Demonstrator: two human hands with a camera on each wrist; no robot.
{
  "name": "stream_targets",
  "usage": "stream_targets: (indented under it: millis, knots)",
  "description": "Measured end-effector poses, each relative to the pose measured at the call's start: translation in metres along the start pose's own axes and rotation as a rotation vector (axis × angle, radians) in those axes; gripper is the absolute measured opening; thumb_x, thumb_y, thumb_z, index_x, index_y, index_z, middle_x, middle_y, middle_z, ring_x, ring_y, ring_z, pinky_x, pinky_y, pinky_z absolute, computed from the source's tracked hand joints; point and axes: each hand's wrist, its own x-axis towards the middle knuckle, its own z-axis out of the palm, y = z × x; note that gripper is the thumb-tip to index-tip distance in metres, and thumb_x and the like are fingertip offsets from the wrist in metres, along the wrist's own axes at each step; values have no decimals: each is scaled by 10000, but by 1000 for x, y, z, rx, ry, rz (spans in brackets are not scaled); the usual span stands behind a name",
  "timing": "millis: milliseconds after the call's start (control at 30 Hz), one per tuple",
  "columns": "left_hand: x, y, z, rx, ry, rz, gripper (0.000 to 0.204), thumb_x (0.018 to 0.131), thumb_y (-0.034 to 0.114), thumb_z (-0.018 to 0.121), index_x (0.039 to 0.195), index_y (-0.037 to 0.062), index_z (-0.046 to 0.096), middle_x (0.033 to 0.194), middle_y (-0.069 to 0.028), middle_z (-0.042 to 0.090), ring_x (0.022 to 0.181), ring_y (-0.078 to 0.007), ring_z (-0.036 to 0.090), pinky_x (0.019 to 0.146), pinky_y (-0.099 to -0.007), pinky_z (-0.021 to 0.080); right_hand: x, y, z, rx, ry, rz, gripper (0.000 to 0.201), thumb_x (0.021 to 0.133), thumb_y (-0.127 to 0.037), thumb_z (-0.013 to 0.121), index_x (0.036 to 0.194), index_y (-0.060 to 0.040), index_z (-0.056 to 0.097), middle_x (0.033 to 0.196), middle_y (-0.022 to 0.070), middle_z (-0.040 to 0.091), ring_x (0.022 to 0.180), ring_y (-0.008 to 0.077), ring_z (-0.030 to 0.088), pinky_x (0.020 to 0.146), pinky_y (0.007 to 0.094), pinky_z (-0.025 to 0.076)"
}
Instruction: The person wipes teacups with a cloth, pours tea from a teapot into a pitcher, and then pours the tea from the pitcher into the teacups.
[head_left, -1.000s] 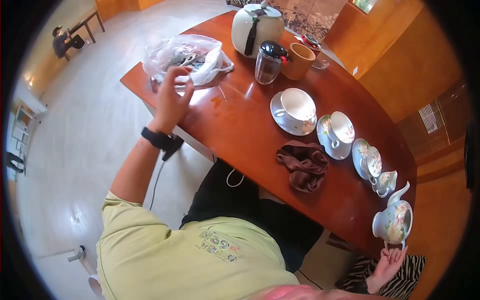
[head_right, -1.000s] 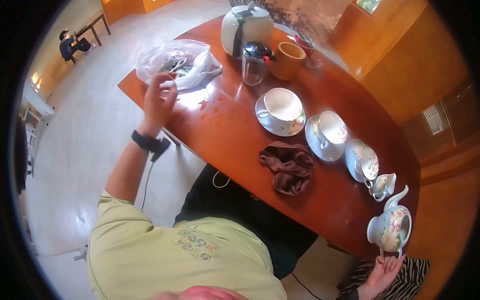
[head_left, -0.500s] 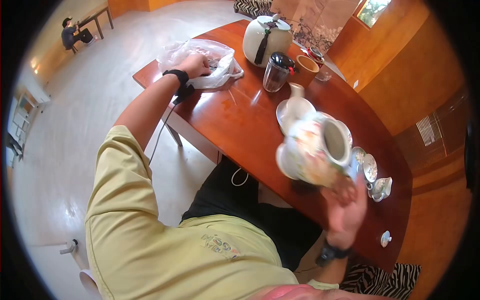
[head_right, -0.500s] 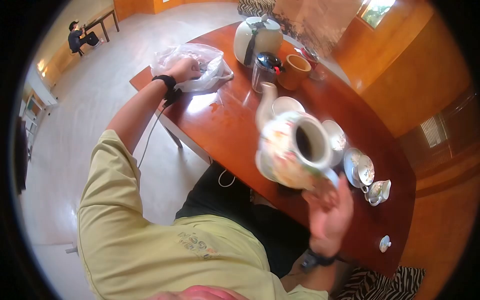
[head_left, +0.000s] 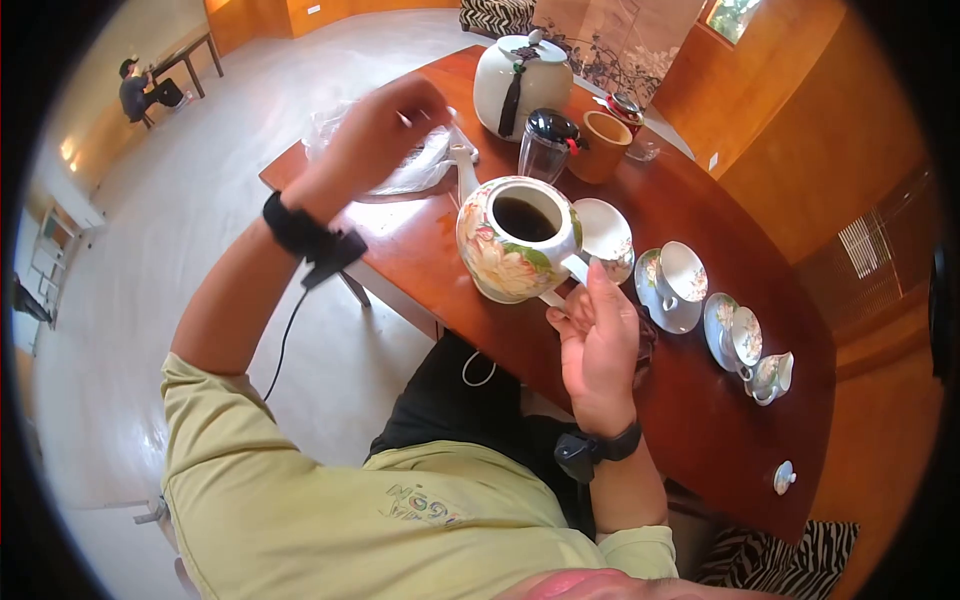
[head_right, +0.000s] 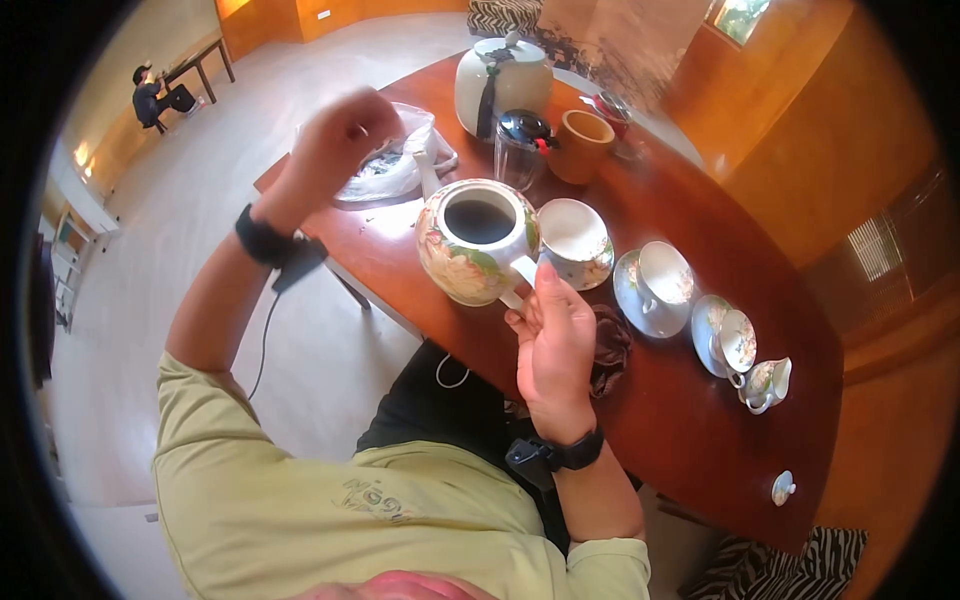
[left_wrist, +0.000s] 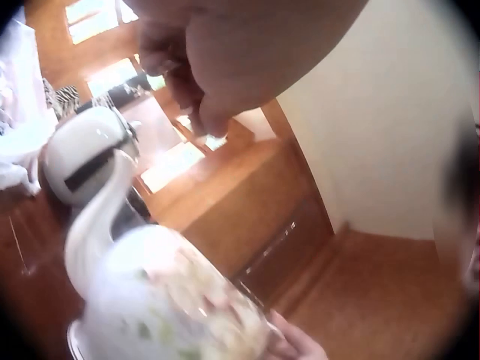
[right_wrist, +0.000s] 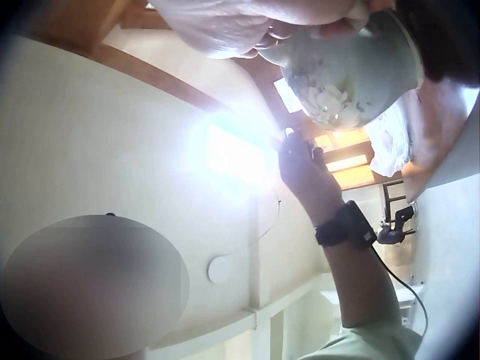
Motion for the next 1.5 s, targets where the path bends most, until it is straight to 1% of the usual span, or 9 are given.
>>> stream_targets:
  millis: [233,333,500,600,667,867,1000,1333,1500]
  knots:
    - [-2,60,30,138,-442,277,185,845,33,743,1025,71,725,919,-82,659,922,-269,612,835,-377,508,-2,9,-3,73,-4,30,291,1039,-286,612,781,-152,603,667,-92,411,624,37,397,675,253,416]
    - [3,59,40,192,-366,417,259,854,33,733,1106,90,740,961,-88,657,973,-280,594,890,-387,484,-5,11,-8,106,14,22,254,1035,-285,619,826,-141,642,687,-94,460,644,32,437,670,248,429]
    - [-4,74,37,41,-190,188,203,857,-34,716,1053,16,712,1047,-107,697,1008,-231,657,896,-332,513,-18,6,-35,14,-12,8,280,1046,-299,598,821,-134,613,696,-86,473,641,23,458,663,242,479]
    - [-12,39,24,237,76,266,306,944,-36,600,1243,1,652,1201,-130,670,1130,-242,629,938,-338,492,-43,-14,-68,97,-31,18,285,1027,-322,633,866,-89,660,754,-75,540,681,16,482,671,228,465]
    - [-4,-55,4,322,198,95,316,1005,86,615,1313,12,607,1268,-100,653,1119,-198,614,883,-321,496,-40,-7,-72,86,-36,2,294,1024,-320,635,859,-80,671,738,-71,536,673,15,478,663,235,463]
    - [-48,-201,-1,145,-44,-232,255,1003,152,661,1181,-30,638,1075,-90,671,1004,-175,635,845,-315,539,-155,-72,-129,-62,282,31,301,1023,-260,625,979,26,708,744,-1,606,715,69,581,728,273,531]
    - [-64,-215,17,247,-94,-273,267,1009,160,643,1215,-11,632,1073,-123,686,995,-193,645,840,-334,540,-225,-87,-162,25,551,-162,269,1020,-206,618,1137,26,689,1040,95,718,948,175,682,796,333,554]
    - [-70,-218,57,235,27,-253,290,1029,113,580,1309,37,582,1105,-169,671,1001,-266,641,899,-364,510,-265,-126,-235,-37,825,-558,165,1031,-217,595,1106,-87,662,1111,47,698,963,162,654,734,329,475]
    - [-74,-240,48,22,1,-343,287,1046,127,552,1285,-33,565,1219,-164,618,1107,-240,595,986,-355,464,-236,-135,-259,-7,880,-673,361,1044,-253,589,713,-153,482,648,-56,310,627,95,351,679,332,396]
